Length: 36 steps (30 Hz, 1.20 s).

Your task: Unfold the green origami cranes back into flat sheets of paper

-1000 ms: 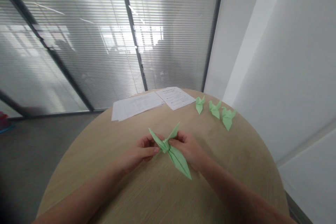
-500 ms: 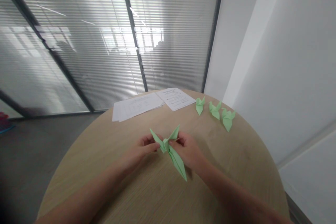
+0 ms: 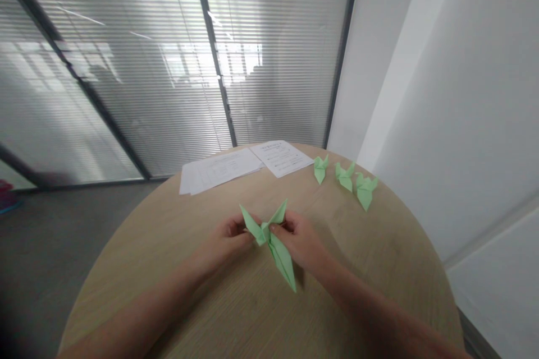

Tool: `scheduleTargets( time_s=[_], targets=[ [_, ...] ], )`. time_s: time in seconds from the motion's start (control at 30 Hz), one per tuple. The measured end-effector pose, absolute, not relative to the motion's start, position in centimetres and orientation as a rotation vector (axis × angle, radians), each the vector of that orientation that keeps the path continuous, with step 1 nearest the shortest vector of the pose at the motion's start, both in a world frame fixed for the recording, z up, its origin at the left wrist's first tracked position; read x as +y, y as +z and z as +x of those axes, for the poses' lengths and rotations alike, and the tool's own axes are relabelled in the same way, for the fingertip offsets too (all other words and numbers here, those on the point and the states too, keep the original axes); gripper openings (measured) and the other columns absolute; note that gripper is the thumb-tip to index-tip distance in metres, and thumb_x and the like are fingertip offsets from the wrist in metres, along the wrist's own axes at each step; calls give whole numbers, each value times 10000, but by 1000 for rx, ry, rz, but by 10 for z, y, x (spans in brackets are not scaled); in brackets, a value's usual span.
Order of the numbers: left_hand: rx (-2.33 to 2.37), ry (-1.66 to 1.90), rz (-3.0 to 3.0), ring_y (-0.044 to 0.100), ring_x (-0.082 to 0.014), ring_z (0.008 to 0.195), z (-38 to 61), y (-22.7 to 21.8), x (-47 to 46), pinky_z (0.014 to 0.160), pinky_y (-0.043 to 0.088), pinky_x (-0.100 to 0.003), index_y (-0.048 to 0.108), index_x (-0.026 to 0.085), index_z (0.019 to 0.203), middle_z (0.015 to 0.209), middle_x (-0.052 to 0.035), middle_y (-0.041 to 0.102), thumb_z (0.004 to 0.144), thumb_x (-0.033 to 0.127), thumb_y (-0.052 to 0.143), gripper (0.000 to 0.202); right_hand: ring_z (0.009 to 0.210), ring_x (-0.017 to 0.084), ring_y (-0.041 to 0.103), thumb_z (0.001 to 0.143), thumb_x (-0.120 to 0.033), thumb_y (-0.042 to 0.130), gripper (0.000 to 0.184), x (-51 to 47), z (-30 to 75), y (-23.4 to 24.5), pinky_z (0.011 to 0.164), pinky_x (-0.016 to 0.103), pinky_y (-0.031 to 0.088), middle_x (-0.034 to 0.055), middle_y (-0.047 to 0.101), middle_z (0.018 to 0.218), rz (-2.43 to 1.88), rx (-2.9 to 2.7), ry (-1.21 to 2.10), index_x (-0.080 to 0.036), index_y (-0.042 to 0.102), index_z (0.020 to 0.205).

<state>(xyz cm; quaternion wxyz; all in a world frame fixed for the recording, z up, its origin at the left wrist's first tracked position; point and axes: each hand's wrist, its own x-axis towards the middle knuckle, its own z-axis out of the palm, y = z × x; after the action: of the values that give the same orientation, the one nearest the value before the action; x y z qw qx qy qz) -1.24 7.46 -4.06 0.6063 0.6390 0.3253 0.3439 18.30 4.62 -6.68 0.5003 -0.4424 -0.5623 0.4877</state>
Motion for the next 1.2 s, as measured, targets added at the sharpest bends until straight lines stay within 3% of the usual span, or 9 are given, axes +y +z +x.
scheduleTargets(
  time_s=[0.2,0.4,0.53,0.77,0.87,1.03,1.2],
  targets=[
    [887,914,1462,630,-156,754,-12,-39,76,770,473,-280,727,162,835,791,-28,718,769,251,680,120,813,221,659,804,-406,666,210,48,186,-69,744,357,516,45,726,870,-1138,-1362,1101,-222,713,893],
    [957,1066,1369,656,-180,815,-15,-35,78,848,498,-319,719,160,857,843,-48,730,787,355,684,210,739,214,636,763,-456,687,251,52,188,-69,631,343,525,51,708,845,-1191,-1289,1101,-231,720,869],
    [995,1111,1373,659,-189,770,-15,-32,77,761,512,-309,708,152,860,824,-55,724,801,431,677,286,662,194,595,718,-459,726,256,52,188,-65,573,322,498,49,665,735,-1208,-1262,1113,-208,713,765],
    [931,1174,1636,642,-181,719,-21,-32,74,668,501,-286,704,154,831,766,-51,707,853,437,634,293,632,132,548,692,-424,781,296,48,186,-58,526,244,450,14,602,717,-1013,-932,1479,-175,679,815],
    [780,1083,1988,646,-189,807,-25,-22,67,750,502,-309,713,168,824,861,-70,716,886,343,605,215,650,128,560,703,-408,778,301,49,187,-57,543,235,451,25,632,775,-983,-821,1530,-176,670,862],
    [543,813,2275,626,-214,971,-26,-8,59,917,464,-364,711,193,960,1005,-86,709,895,333,579,204,669,146,582,741,-444,735,287,53,193,-59,604,267,479,17,649,787,-1035,-890,1329,-197,667,870],
    [656,746,2050,628,-236,951,-28,-18,59,878,479,-369,691,187,1072,1017,-99,700,944,536,420,460,658,172,578,809,-459,662,233,53,196,-61,598,294,457,14,641,732,-1145,-1241,991,-229,665,849]
  ],
)
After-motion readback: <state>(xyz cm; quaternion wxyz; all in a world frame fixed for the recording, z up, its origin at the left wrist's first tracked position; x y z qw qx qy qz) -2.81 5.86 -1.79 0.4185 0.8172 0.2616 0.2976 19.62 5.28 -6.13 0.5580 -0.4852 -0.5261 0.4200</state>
